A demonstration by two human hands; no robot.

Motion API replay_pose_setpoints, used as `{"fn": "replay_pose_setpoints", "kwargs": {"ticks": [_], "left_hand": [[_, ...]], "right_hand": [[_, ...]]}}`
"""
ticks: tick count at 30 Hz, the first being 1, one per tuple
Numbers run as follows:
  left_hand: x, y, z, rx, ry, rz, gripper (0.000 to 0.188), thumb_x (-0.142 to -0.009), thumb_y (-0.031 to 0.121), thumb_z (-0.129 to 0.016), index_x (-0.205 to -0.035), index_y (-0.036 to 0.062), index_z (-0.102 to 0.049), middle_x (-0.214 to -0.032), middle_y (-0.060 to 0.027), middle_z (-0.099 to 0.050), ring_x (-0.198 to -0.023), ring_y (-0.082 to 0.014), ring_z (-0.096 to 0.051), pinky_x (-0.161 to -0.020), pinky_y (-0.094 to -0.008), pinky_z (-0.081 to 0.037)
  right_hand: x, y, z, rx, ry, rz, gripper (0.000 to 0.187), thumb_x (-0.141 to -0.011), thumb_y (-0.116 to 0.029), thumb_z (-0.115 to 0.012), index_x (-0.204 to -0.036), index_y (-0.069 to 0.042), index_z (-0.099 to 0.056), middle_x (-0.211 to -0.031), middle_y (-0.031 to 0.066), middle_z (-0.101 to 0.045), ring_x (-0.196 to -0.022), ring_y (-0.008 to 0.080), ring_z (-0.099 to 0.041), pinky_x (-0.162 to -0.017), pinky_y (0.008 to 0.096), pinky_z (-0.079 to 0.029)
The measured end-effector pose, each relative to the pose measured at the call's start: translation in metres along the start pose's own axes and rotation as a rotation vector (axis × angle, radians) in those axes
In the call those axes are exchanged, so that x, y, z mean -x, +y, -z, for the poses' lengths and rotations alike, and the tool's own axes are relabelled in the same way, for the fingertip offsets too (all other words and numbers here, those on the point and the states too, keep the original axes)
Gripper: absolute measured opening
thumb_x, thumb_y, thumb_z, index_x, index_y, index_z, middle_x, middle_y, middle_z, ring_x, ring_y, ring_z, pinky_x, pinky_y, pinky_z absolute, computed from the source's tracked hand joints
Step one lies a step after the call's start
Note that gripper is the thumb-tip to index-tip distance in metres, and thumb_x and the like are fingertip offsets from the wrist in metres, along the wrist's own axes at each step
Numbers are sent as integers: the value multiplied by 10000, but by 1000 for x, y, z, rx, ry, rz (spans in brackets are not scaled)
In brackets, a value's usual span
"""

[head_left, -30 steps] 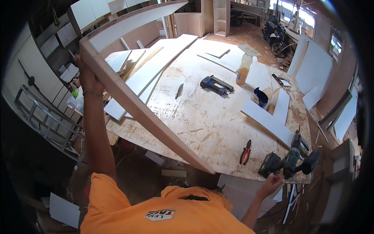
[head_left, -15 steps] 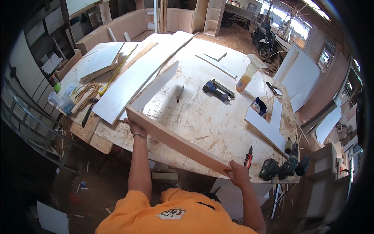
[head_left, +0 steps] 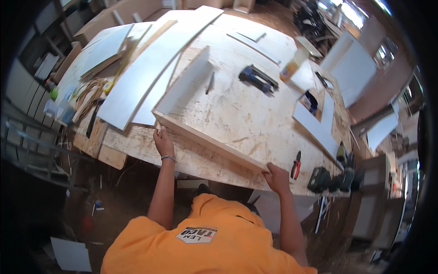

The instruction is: The person joins white wooden boards together on a workbench using a pneumatic nail gun and a cordless drill.

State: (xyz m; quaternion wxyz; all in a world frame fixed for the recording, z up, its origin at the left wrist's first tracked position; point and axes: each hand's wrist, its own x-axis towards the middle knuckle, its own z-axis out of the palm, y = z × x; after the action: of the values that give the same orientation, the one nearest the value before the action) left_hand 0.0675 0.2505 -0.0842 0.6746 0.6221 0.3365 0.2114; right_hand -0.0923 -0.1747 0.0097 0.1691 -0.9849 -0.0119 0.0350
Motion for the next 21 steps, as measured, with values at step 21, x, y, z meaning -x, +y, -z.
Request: {"fn": "replay_pose_setpoints", "kwargs": {"ticks": [21], "left_hand": [[147, 40, -94, -685, -77, -734, 859, -926, 143, -712, -1586, -16, -187, -1583, -266, -334, -1470, -408, -330, -1212, -482, -289]], "right_hand": [[-99, 289, 16, -1931, 688, -1045, 313, -976, -283, -632, -1056, 17, -603, -941, 175, -710, -866, 303, -716, -798, 396, -619]]}}
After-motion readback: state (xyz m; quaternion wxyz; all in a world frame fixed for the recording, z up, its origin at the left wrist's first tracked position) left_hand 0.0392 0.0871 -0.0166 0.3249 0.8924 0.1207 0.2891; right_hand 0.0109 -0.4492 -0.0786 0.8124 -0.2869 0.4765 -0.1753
